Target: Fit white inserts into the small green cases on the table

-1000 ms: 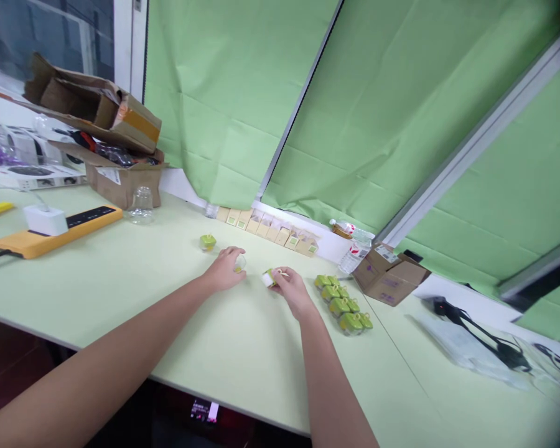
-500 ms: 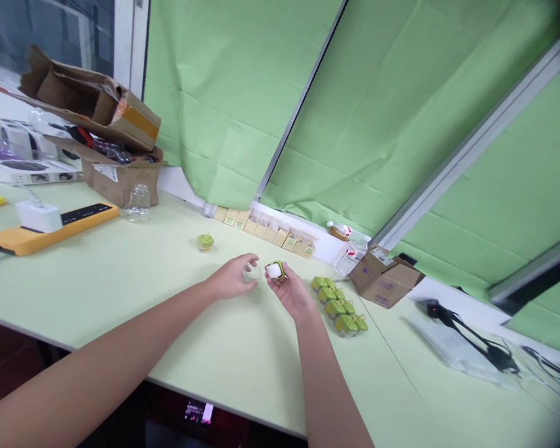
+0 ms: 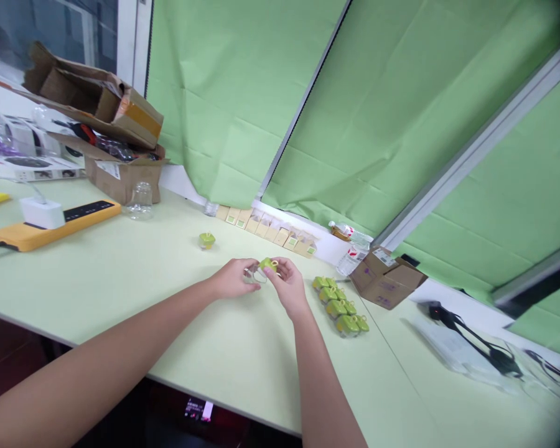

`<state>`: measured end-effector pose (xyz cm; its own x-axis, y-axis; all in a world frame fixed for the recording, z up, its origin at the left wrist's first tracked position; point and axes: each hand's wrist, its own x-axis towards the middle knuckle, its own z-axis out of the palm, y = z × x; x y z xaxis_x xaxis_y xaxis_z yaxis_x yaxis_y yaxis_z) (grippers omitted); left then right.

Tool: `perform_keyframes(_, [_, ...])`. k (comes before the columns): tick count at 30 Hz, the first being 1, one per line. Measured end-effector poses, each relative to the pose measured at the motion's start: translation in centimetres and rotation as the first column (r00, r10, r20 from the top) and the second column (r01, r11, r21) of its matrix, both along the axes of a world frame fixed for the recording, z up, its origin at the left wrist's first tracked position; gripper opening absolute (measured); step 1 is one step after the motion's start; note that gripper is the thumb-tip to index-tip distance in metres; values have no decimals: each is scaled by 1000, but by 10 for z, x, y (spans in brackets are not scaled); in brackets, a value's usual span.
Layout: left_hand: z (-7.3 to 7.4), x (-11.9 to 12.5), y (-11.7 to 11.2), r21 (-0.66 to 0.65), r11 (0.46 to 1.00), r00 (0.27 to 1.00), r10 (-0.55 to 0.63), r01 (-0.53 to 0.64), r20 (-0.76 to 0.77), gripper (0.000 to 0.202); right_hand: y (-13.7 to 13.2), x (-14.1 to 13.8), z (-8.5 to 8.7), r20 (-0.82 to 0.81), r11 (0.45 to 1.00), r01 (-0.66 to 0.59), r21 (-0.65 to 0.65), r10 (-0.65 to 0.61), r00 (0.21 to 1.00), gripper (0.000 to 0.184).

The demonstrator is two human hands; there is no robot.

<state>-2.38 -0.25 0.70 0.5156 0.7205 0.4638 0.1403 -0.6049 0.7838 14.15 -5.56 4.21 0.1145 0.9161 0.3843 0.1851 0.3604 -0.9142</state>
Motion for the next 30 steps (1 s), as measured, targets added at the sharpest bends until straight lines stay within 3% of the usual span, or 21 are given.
perform_keyframes(7, [-1, 3, 1, 4, 1000, 998, 13, -13, 60, 36, 0, -4, 0, 21, 998, 58, -1, -58, 998, 36])
perform_keyframes(13, [-5, 4, 4, -158, 977, 974, -112, 144, 199, 52, 1, -1, 2, -10, 999, 46, 24, -45, 999, 33])
perform_keyframes(18, [-9, 5, 7, -222, 927, 928, -234, 303, 291, 53, -1, 2, 2, 42, 1000, 3, -15, -2, 999, 33])
perform_keyframes(25, [-6, 2, 6, -288, 899, 923, -243, 330, 300, 59, -4, 7, 3, 111, 997, -43, -61, 50, 993, 34])
perform_keyframes(30, [-7, 2, 3, -284, 901, 925, -247, 329, 288, 63, -1, 8, -4, 145, 981, -151, -124, 169, 975, 36])
